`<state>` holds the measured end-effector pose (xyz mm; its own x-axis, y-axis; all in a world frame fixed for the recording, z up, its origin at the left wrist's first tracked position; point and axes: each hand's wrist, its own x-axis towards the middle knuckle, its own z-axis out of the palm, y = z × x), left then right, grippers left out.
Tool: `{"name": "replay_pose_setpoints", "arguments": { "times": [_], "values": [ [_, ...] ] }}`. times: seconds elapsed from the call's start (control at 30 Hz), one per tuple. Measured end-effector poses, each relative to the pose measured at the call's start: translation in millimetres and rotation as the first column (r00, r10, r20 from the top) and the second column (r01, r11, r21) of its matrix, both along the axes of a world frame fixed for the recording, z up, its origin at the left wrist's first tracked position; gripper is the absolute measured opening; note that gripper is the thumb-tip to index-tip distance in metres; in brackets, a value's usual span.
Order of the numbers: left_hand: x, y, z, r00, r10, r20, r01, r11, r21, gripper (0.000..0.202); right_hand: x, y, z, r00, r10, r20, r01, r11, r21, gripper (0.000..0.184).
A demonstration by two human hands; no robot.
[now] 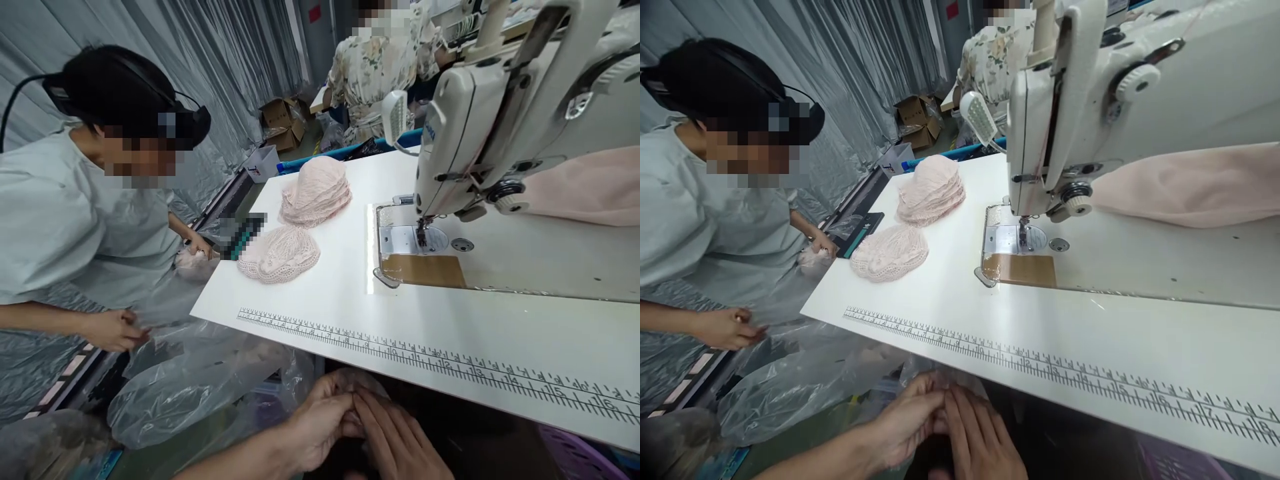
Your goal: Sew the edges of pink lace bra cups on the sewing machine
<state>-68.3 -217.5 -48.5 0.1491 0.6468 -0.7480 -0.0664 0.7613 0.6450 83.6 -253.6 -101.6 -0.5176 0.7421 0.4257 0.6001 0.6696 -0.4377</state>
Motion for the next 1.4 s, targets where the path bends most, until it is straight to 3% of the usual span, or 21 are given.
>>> {"name": "replay_pose_setpoints", "arguments": {
  "times": [0.07, 0.13, 0.2, 0.23, 0.3, 0.33, 0.37, 0.43, 0.5, 0.53, 0.67, 0.83, 0.97, 1.03, 1.23, 1.4],
  "values": [
    [1.5, -1.8, 7.0, 0.996, 0.063, 0.064, -0.062, 0.998, -0.018, 0.027, -0.3, 7.7, 0.7, 0.998, 0.027, -0.061, -0.027, 1.000, 0.003, 0.039],
    [-3.2, -3.8, 15.9, 0.984, 0.044, 0.174, -0.039, 0.999, -0.028, 0.025, 9.6, 17.9, 7.8, 0.972, 0.140, -0.187, -0.162, 0.981, -0.105, 0.039],
    [-11.3, -6.4, 24.0, 0.961, -0.099, 0.259, 0.109, 0.994, -0.021, 0.027, 23.4, 27.0, 19.8, 0.928, 0.152, -0.339, -0.275, 0.895, -0.352, 0.036],
    [-15.3, -7.8, 27.3, 0.950, -0.201, 0.238, 0.205, 0.979, 0.009, 0.028, 29.4, 30.5, 26.5, 0.915, 0.095, -0.392, -0.298, 0.813, -0.499, 0.032],
    [-21.3, -9.7, 32.5, 0.931, -0.364, 0.010, 0.360, 0.924, 0.130, 0.024, 37.4, 34.9, 38.5, 0.903, -0.062, -0.425, -0.302, 0.613, -0.730, 0.025],
    [-22.8, -10.0, 34.3, 0.908, -0.383, -0.170, 0.413, 0.885, 0.213, 0.020, 39.4, 35.8, 42.8, 0.897, -0.127, -0.423, -0.300, 0.530, -0.793, 0.025],
    [-23.3, -9.6, 35.8, 0.871, -0.357, -0.337, 0.458, 0.837, 0.300, 0.019, 40.3, 35.9, 45.8, 0.891, -0.171, -0.421, -0.301, 0.472, -0.829, 0.026],
    [-21.6, -7.0, 36.8, 0.795, -0.318, -0.517, 0.552, 0.734, 0.396, 0.033, 41.2, 34.5, 48.3, 0.878, -0.223, -0.424, -0.306, 0.419, -0.855, 0.028],
    [-17.6, -3.3, 34.7, 0.748, -0.400, -0.529, 0.629, 0.680, 0.376, 0.054, 42.8, 32.3, 48.5, 0.873, -0.223, -0.433, -0.323, 0.401, -0.857, 0.030],
    [-15.3, -1.7, 32.6, 0.733, -0.457, -0.504, 0.655, 0.675, 0.340, 0.055, 44.2, 31.4, 48.5, 0.875, -0.213, -0.435, -0.329, 0.397, -0.857, 0.031],
    [-8.3, 1.1, 24.0, 0.716, -0.491, -0.496, 0.664, 0.698, 0.268, 0.025, 50.9, 28.9, 49.2, 0.901, -0.175, -0.397, -0.300, 0.409, -0.861, 0.037],
    [-6.8, 2.7, 27.8, 0.724, -0.517, -0.457, 0.682, 0.635, 0.362, 0.015, 51.2, 27.1, 49.3, 0.911, -0.176, -0.373, -0.262, 0.453, -0.852, 0.036],
    [-8.1, 4.0, 33.5, 0.698, -0.557, -0.451, 0.711, 0.613, 0.345, 0.030, 50.0, 29.3, 48.6, 0.866, -0.205, -0.456, -0.364, 0.367, -0.856, 0.041],
    [-7.7, 3.9, 33.9, 0.676, -0.566, -0.472, 0.729, 0.608, 0.314, 0.027, 51.0, 30.6, 47.6, 0.848, -0.238, -0.473, -0.384, 0.339, -0.859, 0.040],
    [-0.5, 4.7, 29.2, 0.634, -0.539, -0.554, 0.757, 0.578, 0.304, 0.012, 55.1, 30.0, 44.6, 0.839, -0.289, -0.461, -0.379, 0.296, -0.876, 0.039],
    [2.1, 10.6, 32.3, 0.666, -0.605, -0.436, 0.745, 0.566, 0.352, 0.017, 54.2, 31.8, 43.9, 0.852, -0.284, -0.440, -0.359, 0.295, -0.886, 0.042]
  ]
}}
